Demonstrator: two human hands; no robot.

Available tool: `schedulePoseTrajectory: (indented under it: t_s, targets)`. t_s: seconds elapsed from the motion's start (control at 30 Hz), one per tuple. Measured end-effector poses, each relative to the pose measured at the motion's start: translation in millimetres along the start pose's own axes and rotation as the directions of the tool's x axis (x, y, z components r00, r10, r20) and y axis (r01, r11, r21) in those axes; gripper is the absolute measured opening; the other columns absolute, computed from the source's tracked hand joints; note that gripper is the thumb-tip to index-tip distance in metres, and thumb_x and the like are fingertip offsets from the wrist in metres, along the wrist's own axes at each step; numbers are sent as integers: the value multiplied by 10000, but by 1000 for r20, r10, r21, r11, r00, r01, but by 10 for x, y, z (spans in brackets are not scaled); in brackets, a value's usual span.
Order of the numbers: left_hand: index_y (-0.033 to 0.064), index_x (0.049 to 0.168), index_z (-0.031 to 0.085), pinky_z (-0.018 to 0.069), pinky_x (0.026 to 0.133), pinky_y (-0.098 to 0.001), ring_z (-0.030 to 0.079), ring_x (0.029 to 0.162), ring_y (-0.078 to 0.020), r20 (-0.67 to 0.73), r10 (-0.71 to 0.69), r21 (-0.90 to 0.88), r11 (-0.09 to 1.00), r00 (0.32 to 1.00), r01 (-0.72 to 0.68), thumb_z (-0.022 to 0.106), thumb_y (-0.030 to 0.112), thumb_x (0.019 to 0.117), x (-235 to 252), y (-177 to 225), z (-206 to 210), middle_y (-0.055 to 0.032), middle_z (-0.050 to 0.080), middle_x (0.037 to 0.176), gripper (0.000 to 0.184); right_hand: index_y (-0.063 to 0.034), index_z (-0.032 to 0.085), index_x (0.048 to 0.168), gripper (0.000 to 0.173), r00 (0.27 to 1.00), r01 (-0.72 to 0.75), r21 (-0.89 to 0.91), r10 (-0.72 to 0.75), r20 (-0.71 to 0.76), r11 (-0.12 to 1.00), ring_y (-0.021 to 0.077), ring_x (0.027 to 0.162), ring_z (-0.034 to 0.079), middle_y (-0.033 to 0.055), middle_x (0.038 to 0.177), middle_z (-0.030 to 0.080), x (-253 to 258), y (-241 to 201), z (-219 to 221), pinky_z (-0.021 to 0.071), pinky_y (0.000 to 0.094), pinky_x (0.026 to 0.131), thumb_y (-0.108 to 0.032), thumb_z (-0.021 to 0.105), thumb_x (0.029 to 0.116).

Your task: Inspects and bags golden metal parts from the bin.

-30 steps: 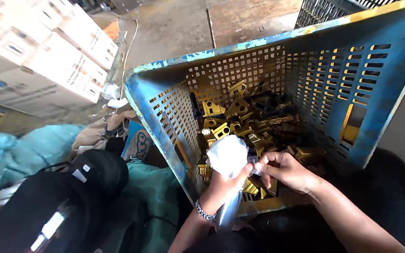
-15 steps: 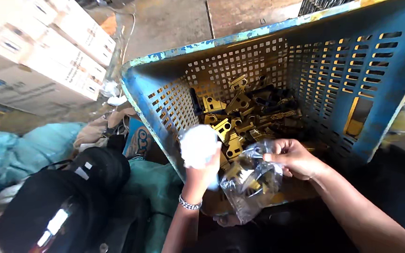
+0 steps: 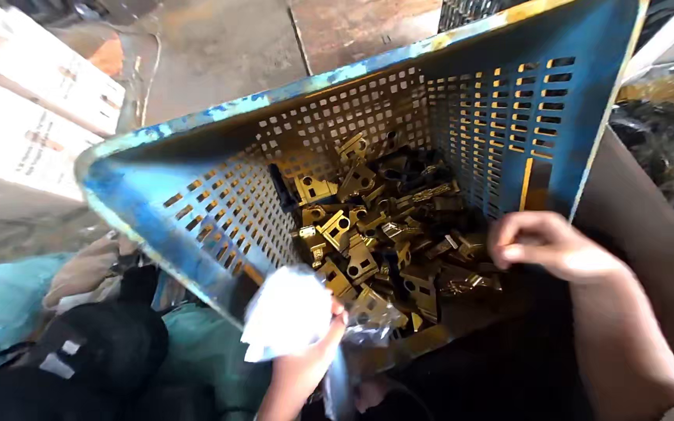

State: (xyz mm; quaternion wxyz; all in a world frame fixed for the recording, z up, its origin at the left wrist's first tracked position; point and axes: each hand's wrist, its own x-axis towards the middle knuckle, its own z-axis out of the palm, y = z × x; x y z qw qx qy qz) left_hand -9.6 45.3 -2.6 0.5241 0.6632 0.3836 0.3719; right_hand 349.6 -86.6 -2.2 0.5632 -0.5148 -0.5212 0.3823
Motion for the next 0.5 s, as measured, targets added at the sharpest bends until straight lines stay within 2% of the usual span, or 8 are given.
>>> schedulePoseTrajectory:
  t_s: [0.1,0.17,0.23,0.3,0.37,0.4,0.47,0.5]
  targets:
    - [38,1025,681,593,817,-212,694,858,-10,-68,8,158,987,998,3,728,-38,760,-64,-40,-299,79,727,894,279,-357,699,872,236,855,268,93,-192,-482,959,-5,669,620,-178,745,653,-158,-135,-612,537,211,630,-453,541,1018]
    - [56,1023,689,594,836,-219,695,882,-12,-49,6,248,969,999,7,776,15,780,-71,-63,-531,74,732,908,262,-262,582,943,193,640,96,52,-21,-768,994,11,675,611,-142,747,604,54,-177,-865,553,238,673,-322,447,1066]
    - [17,999,659,584,827,-201,685,865,3,-13,-77,336,939,997,77,787,14,767,17,123,-608,68,722,894,264,-79,533,1218,221,572,-255,42,186,-799,966,20,810,605,-36,962,591,425,-82,-1013,549,245,776,-241,486,1075]
    - [-59,1067,609,556,872,-189,662,894,30,63,-164,509,854,984,110,754,21,789,201,477,-524,48,698,931,323,-1,528,1321,355,548,-514,56,379,-746,856,93,899,610,88,1107,615,723,106,-1124,528,294,827,-257,518,1075]
    - [-193,1162,555,548,911,-231,654,948,-24,247,-142,645,763,959,-53,703,52,876,418,742,-539,-96,687,1009,405,54,520,1382,395,532,-691,40,545,-648,722,297,1187,595,251,1349,578,867,297,-1263,457,441,1043,-187,547,1069]
    - [-238,1164,547,532,918,-248,649,977,-51,337,-128,684,714,933,-149,660,61,925,520,918,-493,-173,690,1039,398,58,532,1385,421,538,-738,-2,585,-607,675,355,1263,567,275,1388,560,880,529,-1355,423,493,1091,-185,592,1047]
    - [-186,1089,618,482,936,-156,622,1016,28,455,-104,668,697,884,-262,603,79,991,680,1396,-102,-121,704,1036,283,-10,561,1390,480,531,-793,-45,655,-537,607,339,1207,603,225,1339,606,824,1072,-1457,478,522,1032,-211,689,972]
    - [-120,935,650,435,855,-77,575,913,91,425,-119,644,737,898,-207,593,79,969,706,1699,368,-47,683,919,210,-6,572,1373,499,532,-807,-67,675,-511,586,338,1163,621,223,1300,623,796,1262,-1466,500,528,993,-190,719,934]
